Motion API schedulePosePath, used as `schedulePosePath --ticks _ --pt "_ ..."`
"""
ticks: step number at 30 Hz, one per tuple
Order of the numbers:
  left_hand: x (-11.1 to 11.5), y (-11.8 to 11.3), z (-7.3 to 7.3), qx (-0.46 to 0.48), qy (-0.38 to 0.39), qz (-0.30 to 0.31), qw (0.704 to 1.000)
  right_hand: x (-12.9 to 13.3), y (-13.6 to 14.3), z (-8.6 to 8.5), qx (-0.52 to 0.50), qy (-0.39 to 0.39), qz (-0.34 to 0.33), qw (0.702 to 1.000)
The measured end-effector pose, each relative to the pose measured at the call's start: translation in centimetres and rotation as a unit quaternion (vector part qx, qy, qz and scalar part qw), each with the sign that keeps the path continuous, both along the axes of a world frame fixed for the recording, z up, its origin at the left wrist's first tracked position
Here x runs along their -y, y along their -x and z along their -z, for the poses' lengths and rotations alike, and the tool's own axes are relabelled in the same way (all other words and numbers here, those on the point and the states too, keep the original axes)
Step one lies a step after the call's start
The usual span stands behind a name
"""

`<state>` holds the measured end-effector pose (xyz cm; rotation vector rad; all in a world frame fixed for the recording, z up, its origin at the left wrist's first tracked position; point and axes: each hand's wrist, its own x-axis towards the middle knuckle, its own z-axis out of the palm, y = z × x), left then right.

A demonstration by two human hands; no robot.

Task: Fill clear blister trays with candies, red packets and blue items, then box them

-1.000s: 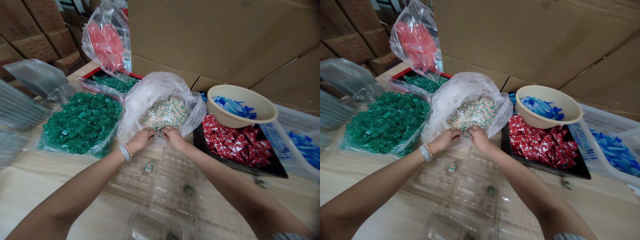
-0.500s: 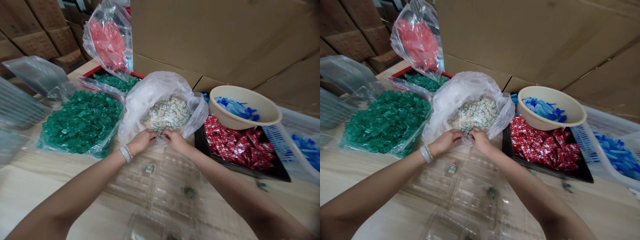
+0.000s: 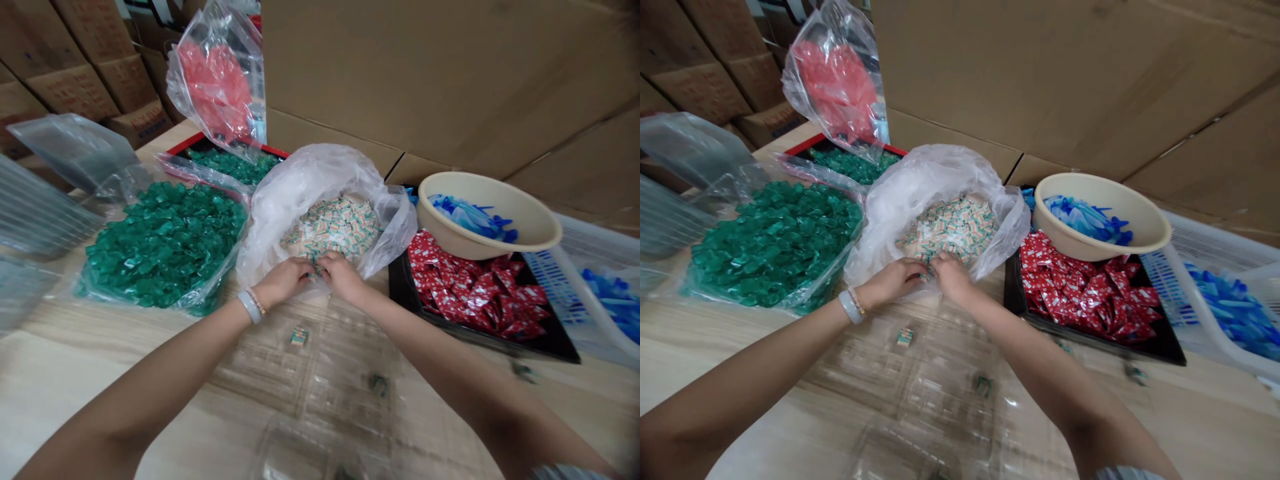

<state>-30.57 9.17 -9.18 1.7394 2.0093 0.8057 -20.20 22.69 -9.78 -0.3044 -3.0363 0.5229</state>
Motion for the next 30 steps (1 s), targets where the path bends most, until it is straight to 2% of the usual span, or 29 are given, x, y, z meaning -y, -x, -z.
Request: schedulePosePath --ticks 4,10,16,21,26,28,30 --pt "0.3 0.1 0.1 -0.018 -0.021 -0.059 0.998 0.5 -0.7 -0.3 -0.033 -0.016 0.010 0.999" --pt "-0.3 -0.2 0.4 -0.043 -0.018 -0.045 0.998 0.5 -0.3 -0.1 0.018 0.013 0.022 1.000" --pt "-0.5 -1.0 0.4 -0.067 -0.024 -0.048 0.996 0.5 -0.5 -0.1 -0.012 0.017 0.022 1.000" --pt "-0.9 -1.1 -0.8 -0.091 -0.012 -0.075 0.993 0.7 -1.4 -0.8 -0.029 0.033 0.096 0.994" --pt "-2.3 -0.6 -1.4 -0.137 0.042 -0.152 0.978 0.7 -1.3 -1.3 -0.075 0.031 0.150 0.985" --pt "-2.3 -0.5 -1.9 -0.115 0.023 -0.194 0.974 0.4 -1.1 -1.7 -0.093 0.063 0.187 0.976" --pt "-1.6 -0.9 -2.7 -0.059 0.000 -0.230 0.971 0.0 -1.5 -2.6 -0.119 0.131 0.230 0.957"
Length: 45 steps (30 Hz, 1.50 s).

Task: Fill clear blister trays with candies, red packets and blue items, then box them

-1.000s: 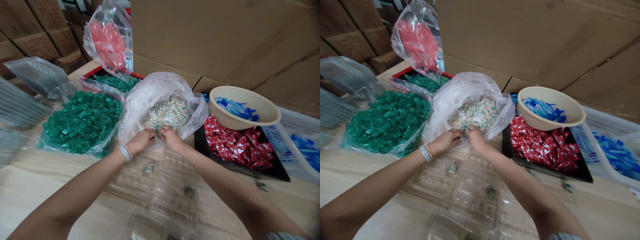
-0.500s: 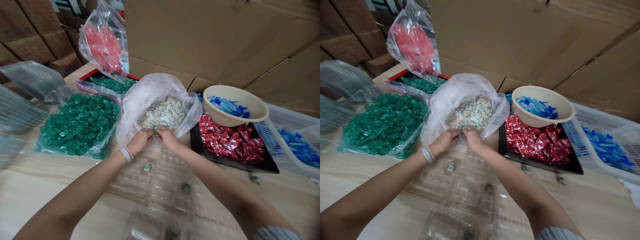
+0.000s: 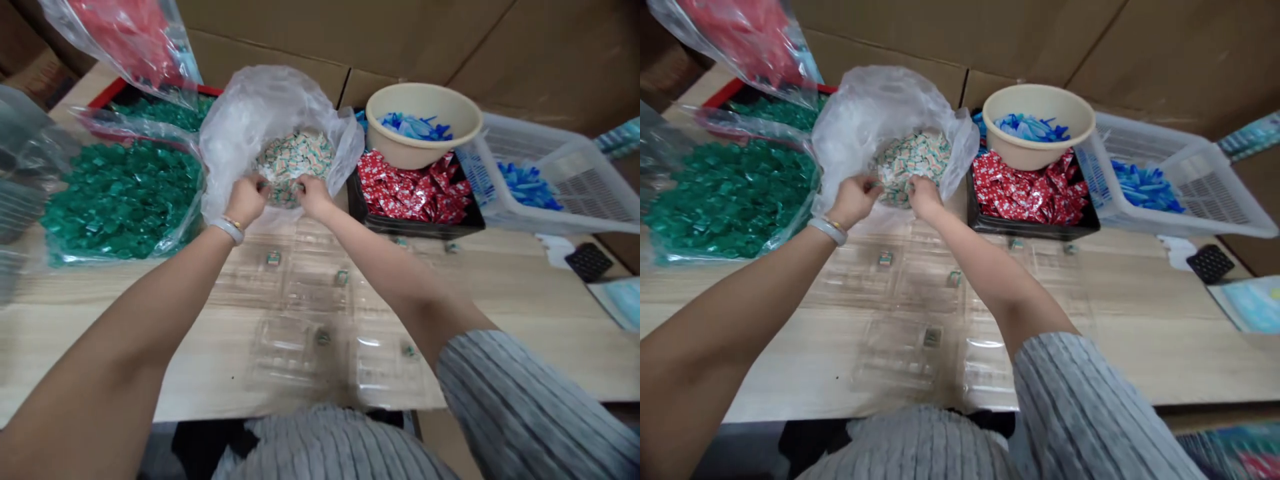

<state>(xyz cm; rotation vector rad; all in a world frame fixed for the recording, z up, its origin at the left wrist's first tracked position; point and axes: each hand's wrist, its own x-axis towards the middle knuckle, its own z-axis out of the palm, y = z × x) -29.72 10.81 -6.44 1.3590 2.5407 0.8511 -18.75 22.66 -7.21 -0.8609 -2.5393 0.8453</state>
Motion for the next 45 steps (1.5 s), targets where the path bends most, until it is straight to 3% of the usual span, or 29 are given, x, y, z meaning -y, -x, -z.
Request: schedulePosePath --ticks 3,7,11,14,17,20,22,26,30,35,41,45 --pt "2.1 -2.9 -1.8 0.109 -0.040 0.007 0.993 -0.6 -2.9 -2.4 -0.101 0.153 0.031 0.983" --pt "5.6 -12.1 -3.0 0.250 -0.042 0.126 0.959 -0.5 -12.7 -6.5 -0.230 0.347 0.008 0.909" --pt "7.2 -23.7 -2.1 0.359 -0.021 0.256 0.897 0.8 -25.5 -9.1 -0.260 0.391 0.077 0.880" --pt "6.0 -29.8 -1.3 0.366 -0.005 0.317 0.875 1.5 -34.3 -9.4 -0.274 0.382 0.165 0.867" --pt "3.4 -32.2 -0.6 0.337 -0.012 0.318 0.886 2.1 -41.1 -8.8 -0.283 0.376 0.231 0.852" --pt "0.7 -31.9 0.4 0.291 -0.025 0.262 0.920 2.7 -45.5 -7.4 -0.271 0.389 0.258 0.842" --pt "-0.8 -31.5 1.0 0.277 -0.027 0.233 0.932 2.9 -47.0 -6.2 -0.265 0.404 0.261 0.835" --pt "-2.9 -32.1 1.7 0.223 -0.017 0.248 0.943 2.2 -47.4 -4.2 -0.270 0.430 0.242 0.827" --pt "-4.1 -33.5 2.0 0.155 -0.010 0.249 0.956 0.6 -45.7 -2.9 -0.266 0.424 0.203 0.842" --pt "-4.1 -34.1 2.4 0.020 -0.024 0.299 0.954 -2.4 -42.7 -2.2 -0.260 0.389 0.144 0.872" --pt "-4.2 -33.8 2.5 -0.020 -0.011 0.309 0.951 -9.3 -43.4 -2.3 -0.263 0.275 0.192 0.905" --pt "-4.2 -33.5 2.2 -0.077 0.012 0.337 0.938 -13.3 -43.7 -1.0 -0.139 0.157 0.170 0.963"
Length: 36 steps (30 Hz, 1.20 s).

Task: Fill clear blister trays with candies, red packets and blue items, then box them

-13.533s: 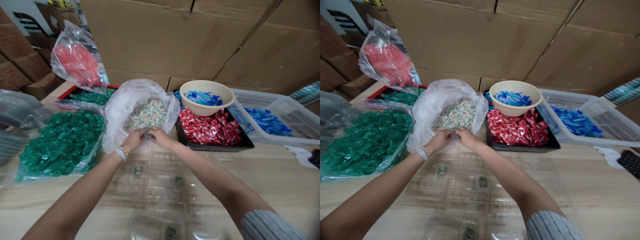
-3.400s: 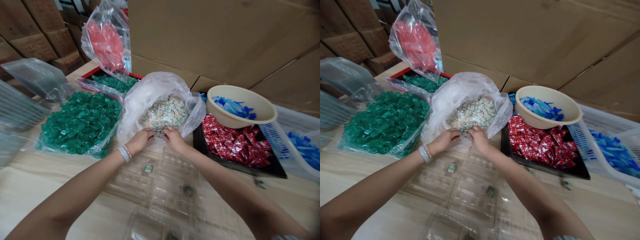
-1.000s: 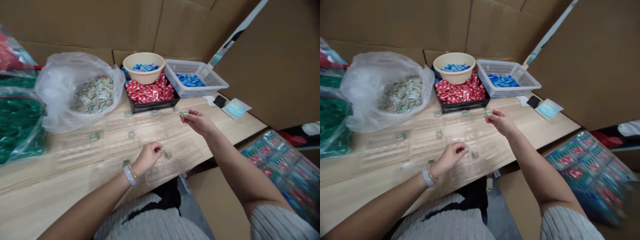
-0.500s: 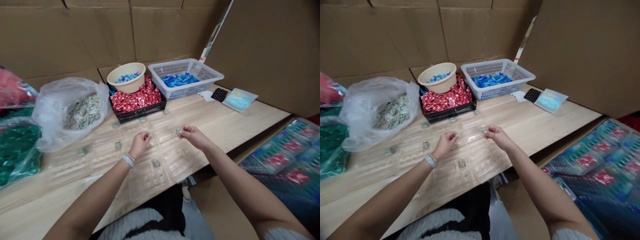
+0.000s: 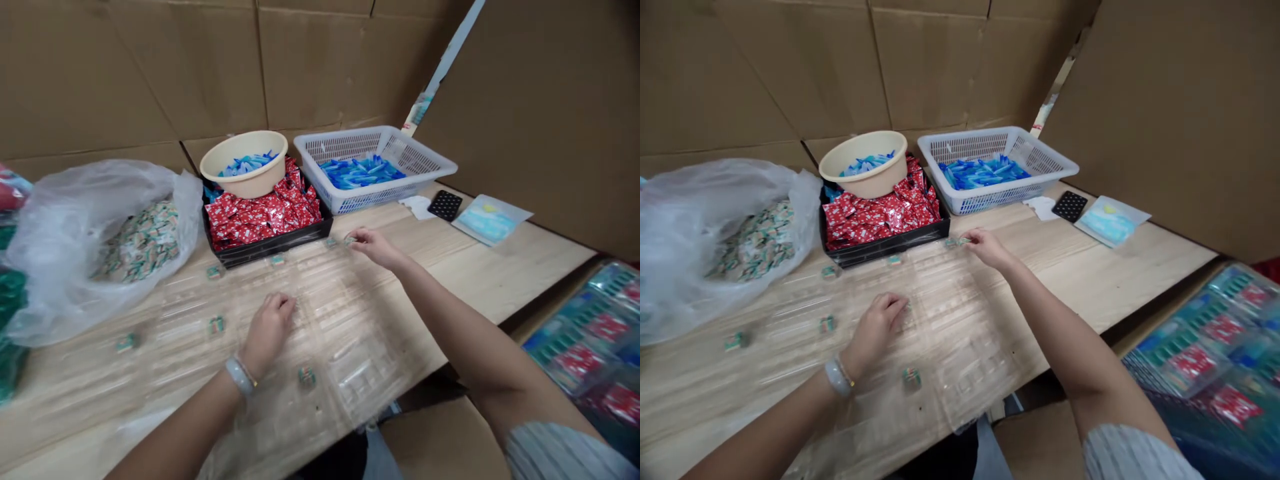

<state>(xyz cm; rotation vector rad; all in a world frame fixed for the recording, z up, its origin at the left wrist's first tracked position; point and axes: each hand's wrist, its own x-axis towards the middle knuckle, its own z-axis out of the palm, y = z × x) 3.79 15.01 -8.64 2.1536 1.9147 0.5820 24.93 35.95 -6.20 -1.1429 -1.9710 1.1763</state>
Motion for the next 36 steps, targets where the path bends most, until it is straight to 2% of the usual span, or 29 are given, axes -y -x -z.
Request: schedulePosePath --ticks 5,8,10,13,19,23,26,28,33,36 --pt "-0.1 0.5 -0.6 -0.046 0.014 0.065 0.997 -1.6 1.0 1.8 0.151 -0.117 -0.099 0.977" --pt "-0.4 0.7 -0.6 -0.054 0.020 0.075 0.995 -1.7 1.1 1.5 0.190 -0.149 -0.141 0.960" --pt "-0.5 0.9 -0.3 -0.054 0.014 0.065 0.996 -1.6 0.6 0.8 0.197 -0.159 -0.139 0.957" --pt "-0.4 1.3 0.3 -0.054 -0.014 0.074 0.996 -0.6 -0.8 0.0 0.201 -0.153 -0.136 0.958" --pt "0.2 1.5 0.7 -0.083 -0.019 0.129 0.988 3.3 -2.6 -0.1 0.233 -0.097 -0.205 0.946" --pt "0.1 1.5 0.4 -0.090 -0.004 0.138 0.986 4.4 -1.7 0.2 0.285 -0.151 -0.242 0.915" --pt "0.1 1.7 0.6 -0.084 -0.014 0.139 0.987 4.5 -1.3 0.2 0.338 -0.202 -0.238 0.888" --pt "0.2 1.7 0.8 -0.080 -0.025 0.139 0.987 4.5 -1.4 0.2 0.346 -0.217 -0.234 0.882" --pt "0.3 1.8 0.9 -0.085 -0.046 0.138 0.986 4.9 -2.5 0.3 0.311 -0.207 -0.173 0.911" --pt "0.2 1.8 0.6 -0.081 -0.035 0.132 0.987 5.4 -2.7 0.4 0.317 -0.214 -0.154 0.911"
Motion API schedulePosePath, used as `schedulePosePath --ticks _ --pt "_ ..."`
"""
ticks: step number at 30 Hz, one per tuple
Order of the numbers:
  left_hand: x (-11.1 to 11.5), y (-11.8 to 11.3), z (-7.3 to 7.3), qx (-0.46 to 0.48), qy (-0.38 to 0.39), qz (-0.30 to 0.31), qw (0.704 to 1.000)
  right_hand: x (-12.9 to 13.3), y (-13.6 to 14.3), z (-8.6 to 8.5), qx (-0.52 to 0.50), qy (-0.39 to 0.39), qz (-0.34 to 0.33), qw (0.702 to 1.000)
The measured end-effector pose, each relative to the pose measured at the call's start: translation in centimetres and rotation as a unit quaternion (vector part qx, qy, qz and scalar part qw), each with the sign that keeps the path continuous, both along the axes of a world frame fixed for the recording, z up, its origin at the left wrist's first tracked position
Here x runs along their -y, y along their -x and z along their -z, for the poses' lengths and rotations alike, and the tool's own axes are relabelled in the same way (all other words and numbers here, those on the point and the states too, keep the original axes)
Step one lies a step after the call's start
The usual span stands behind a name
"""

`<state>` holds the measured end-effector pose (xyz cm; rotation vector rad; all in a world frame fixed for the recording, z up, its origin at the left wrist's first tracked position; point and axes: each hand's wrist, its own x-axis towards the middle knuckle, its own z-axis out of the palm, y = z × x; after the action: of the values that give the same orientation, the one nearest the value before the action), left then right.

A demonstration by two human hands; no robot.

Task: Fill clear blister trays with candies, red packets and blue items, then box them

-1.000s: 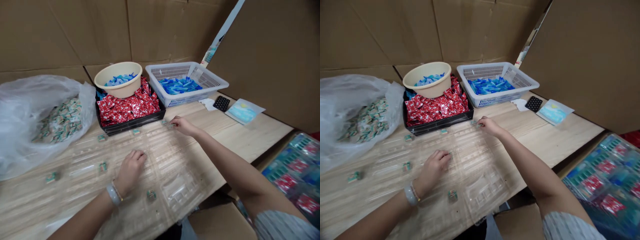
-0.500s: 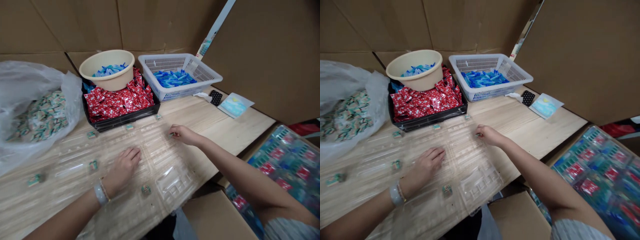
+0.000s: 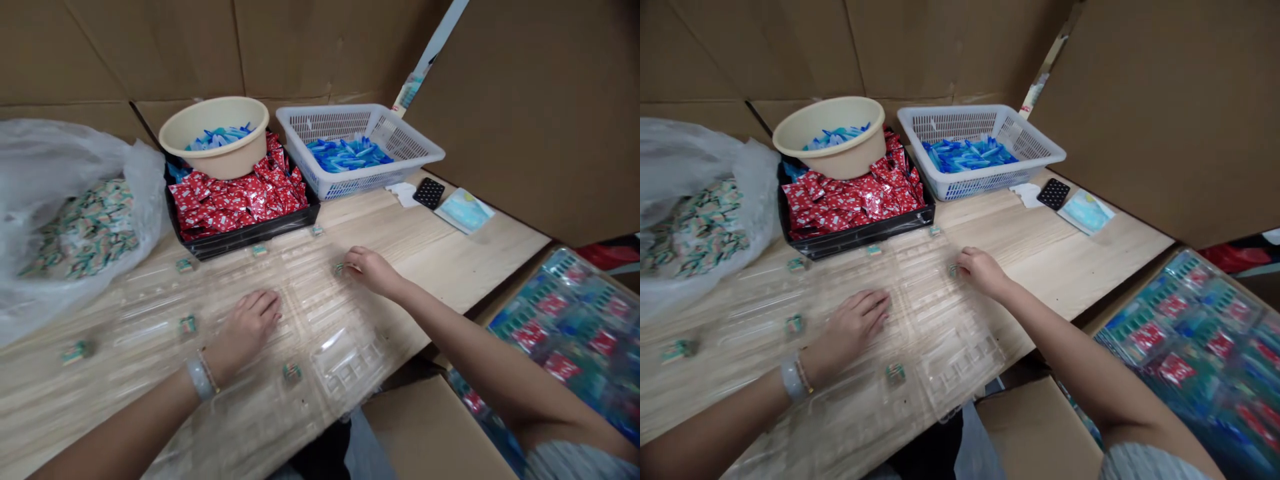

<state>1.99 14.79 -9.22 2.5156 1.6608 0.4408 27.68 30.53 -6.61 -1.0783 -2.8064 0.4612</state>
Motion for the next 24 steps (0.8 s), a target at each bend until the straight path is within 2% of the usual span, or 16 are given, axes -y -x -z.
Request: schedulePosePath --ticks 6,10,13,15,17,21,23,24 --pt "0.5 -0.5 -0.8 0.031 0.036 -0.005 0.999 1.1 -0.3 1.3 -0.011 -0.049 -0.023 0.998" --pt "1.2 -0.3 -1.4 0.043 0.045 -0.024 0.998 0.4 -0.4 2.8 -0.040 -0.061 -0.050 0.996" --pt "1.9 1.8 -2.6 0.065 0.010 -0.047 0.997 0.4 1.9 1.6 -0.074 -0.081 -0.026 0.994" --pt "2.4 5.0 -3.8 0.111 -0.034 -0.068 0.991 1.3 5.6 -0.4 -0.102 -0.072 -0.004 0.992" --pt "2.8 10.0 -5.2 0.163 -0.082 -0.130 0.975 2.7 11.1 -2.7 -0.133 -0.049 -0.019 0.990" --pt "3.2 21.9 -7.8 0.219 -0.120 -0.319 0.914 5.3 25.2 -6.3 -0.197 -0.028 -0.105 0.974" --pt "3.1 26.6 -8.3 0.235 -0.088 -0.407 0.878 6.0 32.3 -7.0 -0.214 -0.017 -0.128 0.968" --pt "2.8 28.3 -8.3 0.239 -0.070 -0.438 0.864 6.1 35.6 -7.0 -0.214 -0.007 -0.117 0.970"
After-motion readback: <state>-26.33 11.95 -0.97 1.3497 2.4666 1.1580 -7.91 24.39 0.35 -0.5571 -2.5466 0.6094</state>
